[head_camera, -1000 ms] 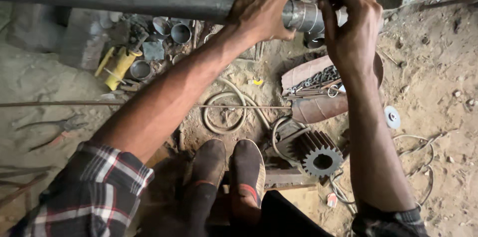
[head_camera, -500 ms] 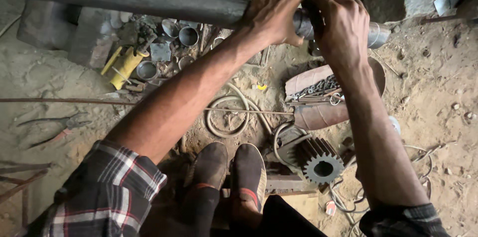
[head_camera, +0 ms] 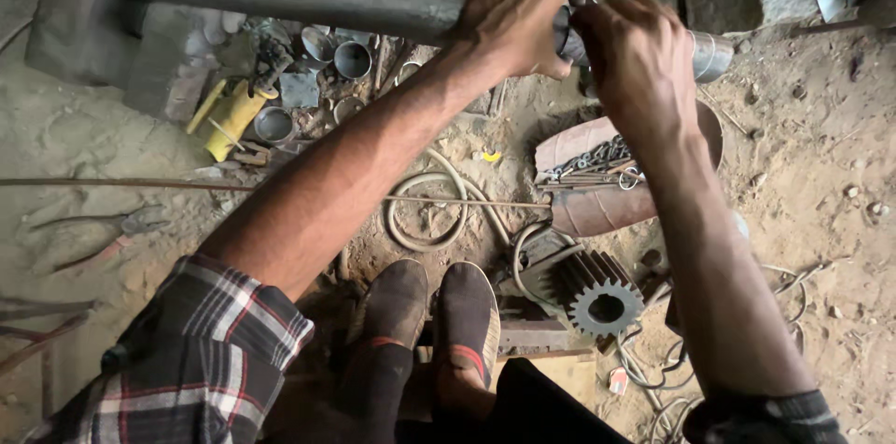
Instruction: The person places multiple small metal rings onto a long metal pipe, spacing them evenly along its length. The person repeatedly adjusts the rings by hand to ensure they are aligned and properly positioned.
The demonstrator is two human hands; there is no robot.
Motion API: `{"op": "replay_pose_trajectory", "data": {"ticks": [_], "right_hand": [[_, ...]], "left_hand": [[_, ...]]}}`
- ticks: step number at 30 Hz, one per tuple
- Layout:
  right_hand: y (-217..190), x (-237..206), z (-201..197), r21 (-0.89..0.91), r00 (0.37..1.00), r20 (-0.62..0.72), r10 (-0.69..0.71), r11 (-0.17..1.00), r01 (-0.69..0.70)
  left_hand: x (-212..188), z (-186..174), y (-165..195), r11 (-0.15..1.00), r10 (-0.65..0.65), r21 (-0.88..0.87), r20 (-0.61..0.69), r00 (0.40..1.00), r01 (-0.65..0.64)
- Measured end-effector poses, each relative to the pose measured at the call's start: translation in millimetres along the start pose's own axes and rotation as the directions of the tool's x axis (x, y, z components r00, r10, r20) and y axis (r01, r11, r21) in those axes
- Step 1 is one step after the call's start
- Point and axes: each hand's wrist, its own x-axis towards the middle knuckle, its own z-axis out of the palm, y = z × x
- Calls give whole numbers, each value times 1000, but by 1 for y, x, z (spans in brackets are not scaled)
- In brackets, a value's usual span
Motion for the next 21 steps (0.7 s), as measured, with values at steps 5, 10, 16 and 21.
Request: {"op": "replay_pose_trajectory", "data": {"ticks": [5,10,16,21], "right_hand": [[-17,-11,2,-28,1000,-10,-28,999,27],[-30,-29,-12,318,970,-150,189,939,-134],[-33,-73,-28,445,847,-273,456,841,-309],[-29,-118,-21,521,811,-180,556,754,-400]], "left_hand": [[-1,12,-3,999,18,-32,-92,996,-21],[6,16,0,998,8,70,-174,985,4],[2,-23,1,997,-69,21,96,993,68],[-58,-116,-45,985,-166,106,336,927,138]]}}
